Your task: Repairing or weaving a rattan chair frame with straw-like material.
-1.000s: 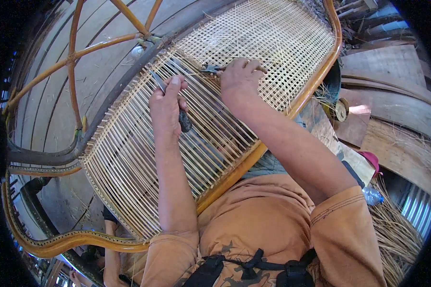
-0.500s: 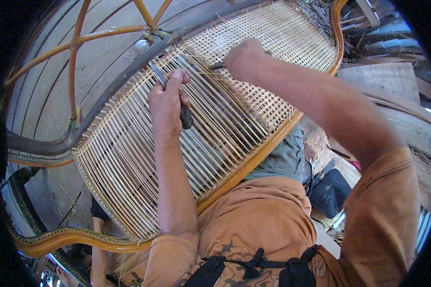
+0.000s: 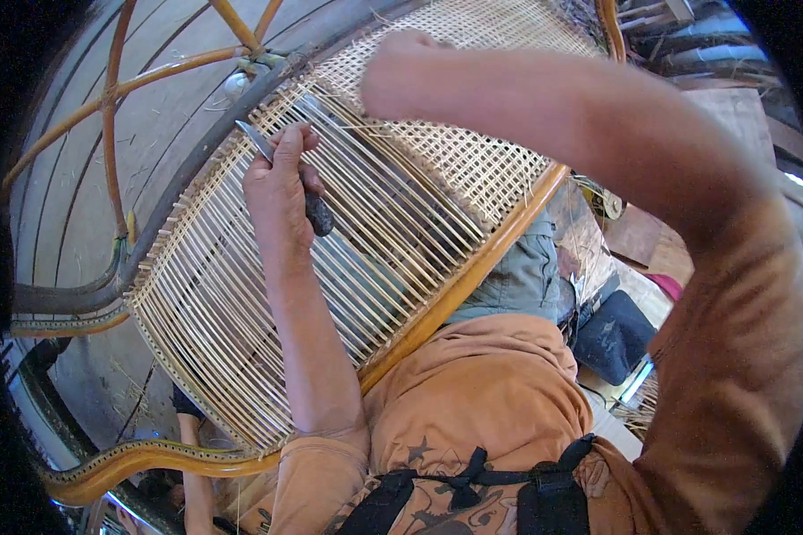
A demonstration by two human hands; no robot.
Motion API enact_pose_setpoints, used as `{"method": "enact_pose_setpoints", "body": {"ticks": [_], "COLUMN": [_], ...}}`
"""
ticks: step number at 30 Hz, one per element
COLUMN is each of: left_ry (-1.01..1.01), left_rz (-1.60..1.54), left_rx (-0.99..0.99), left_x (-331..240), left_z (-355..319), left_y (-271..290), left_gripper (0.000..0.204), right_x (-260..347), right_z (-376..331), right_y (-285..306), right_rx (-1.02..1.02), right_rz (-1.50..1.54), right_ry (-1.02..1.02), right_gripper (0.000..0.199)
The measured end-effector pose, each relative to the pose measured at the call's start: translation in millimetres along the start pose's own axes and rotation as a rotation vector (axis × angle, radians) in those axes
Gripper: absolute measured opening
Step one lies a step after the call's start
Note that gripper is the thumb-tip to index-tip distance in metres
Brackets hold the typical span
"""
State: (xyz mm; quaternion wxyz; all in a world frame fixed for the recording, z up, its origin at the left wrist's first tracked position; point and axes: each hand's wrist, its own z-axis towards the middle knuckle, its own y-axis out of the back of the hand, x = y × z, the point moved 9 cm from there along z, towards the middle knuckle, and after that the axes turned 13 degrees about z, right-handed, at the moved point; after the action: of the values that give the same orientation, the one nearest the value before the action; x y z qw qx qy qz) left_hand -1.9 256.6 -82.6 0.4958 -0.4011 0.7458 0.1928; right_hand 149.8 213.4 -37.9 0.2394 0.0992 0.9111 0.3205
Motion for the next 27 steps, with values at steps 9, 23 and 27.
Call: {"method": "enact_pose_setpoints", "body": {"ticks": [9,23,27], "left_ry": [0.002,0.030,0.048], "left_rz": [0.022,0.162,0.175], "left_rx": [0.082,0.081,0.088], "left_x": [-11,12,19], "left_z": [-11,-15,-23], "left_y": [-40,-26,-31], "left_gripper": [0.027,0.023,0.025], "right_x": [-146,-121,-111], "right_z": [-195,-340,-345], "right_y": [97,-431,-457], "right_rx": [-0.352,-0.054,-0.152], "right_rz": [0.322,1.000,0.900], "right_ry": [-0.161,-0.893,-0.847], "right_gripper": [0.022,0.022,0.022]}}
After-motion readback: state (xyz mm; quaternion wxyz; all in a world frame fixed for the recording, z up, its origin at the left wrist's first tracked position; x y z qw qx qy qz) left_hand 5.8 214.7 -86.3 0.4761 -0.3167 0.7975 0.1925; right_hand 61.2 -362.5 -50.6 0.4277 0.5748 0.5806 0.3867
